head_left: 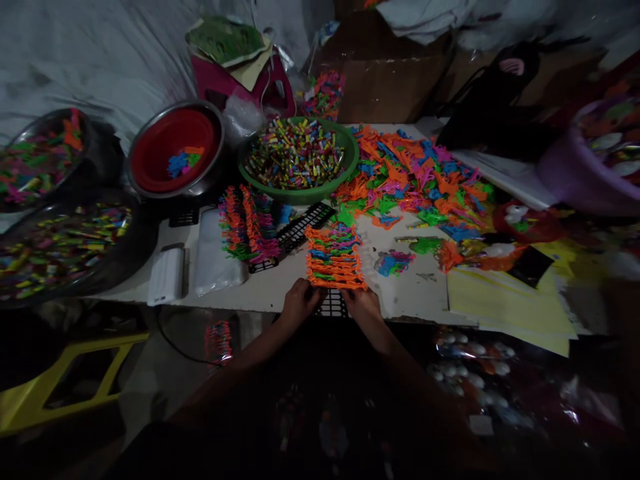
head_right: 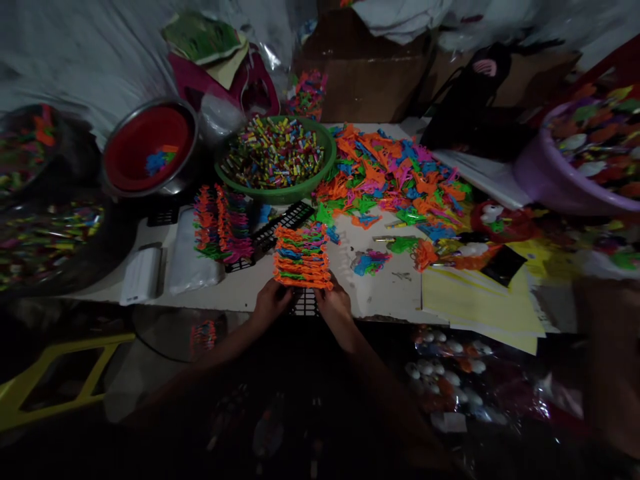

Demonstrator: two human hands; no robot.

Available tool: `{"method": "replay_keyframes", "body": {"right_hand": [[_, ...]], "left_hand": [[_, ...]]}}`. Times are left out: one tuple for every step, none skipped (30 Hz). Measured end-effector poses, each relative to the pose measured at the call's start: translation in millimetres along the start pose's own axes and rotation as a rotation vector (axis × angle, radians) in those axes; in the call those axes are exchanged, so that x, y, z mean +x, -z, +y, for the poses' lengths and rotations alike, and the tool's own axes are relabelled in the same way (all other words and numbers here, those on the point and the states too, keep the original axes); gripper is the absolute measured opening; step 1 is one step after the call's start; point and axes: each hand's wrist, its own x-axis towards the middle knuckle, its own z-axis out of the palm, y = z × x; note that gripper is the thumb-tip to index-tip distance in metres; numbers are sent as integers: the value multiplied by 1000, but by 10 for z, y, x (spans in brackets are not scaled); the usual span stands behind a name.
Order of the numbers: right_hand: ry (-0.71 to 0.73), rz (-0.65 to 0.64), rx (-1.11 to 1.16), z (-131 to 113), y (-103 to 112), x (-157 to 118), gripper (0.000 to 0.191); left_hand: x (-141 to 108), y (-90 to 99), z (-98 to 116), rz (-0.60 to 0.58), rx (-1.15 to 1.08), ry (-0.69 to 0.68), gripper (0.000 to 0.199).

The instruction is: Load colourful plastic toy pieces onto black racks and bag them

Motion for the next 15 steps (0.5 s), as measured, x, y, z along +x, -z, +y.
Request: {"method": "replay_keyframes", "body": {"right_hand": [[3, -6, -1, 1, 8, 3, 30], [5, -12, 1, 3, 14, 6, 30], [4, -14, 6, 5, 18, 10, 30], [3, -13, 13, 7, 21, 13, 30], [2, -9, 20, 9, 23, 15, 30], [4, -2, 26, 11, 25, 16, 30], [8, 4, 33, 13, 26, 17, 30], [13, 8, 39, 15, 27, 17, 30], [16, 7, 44, 17, 27, 17, 30], [16, 3, 50, 20, 25, 16, 29], [13, -2, 56, 22, 20, 16, 28], [7, -8, 61, 25, 13, 16, 27], [-3, -8, 62, 25, 3, 17, 27], [-12, -3, 58, 24, -9, 19, 28], [-19, 4, 52, 18, -22, 20, 28]], "left_hand": [[6, 17, 5, -13, 13, -8, 13], [12, 33, 11, -24, 29, -19, 15], [18, 47, 15, -29, 50, -30, 16], [23, 57, 18, -29, 72, -43, 16], [28, 63, 18, -26, 94, -55, 16], [32, 65, 15, -20, 110, -65, 16], [35, 63, 10, -14, 118, -75, 16], [37, 58, 3, -7, 117, -85, 15], [39, 51, -6, 1, 108, -96, 15], [40, 44, -16, 8, 95, -107, 14], [40, 37, -26, 15, 80, -116, 14], [39, 31, -35, 21, 68, -120, 14], [37, 25, -44, 23, 57, -122, 15], [35, 19, -51, 25, 48, -121, 15], [33, 14, -57, 28, 42, -119, 15]]}}
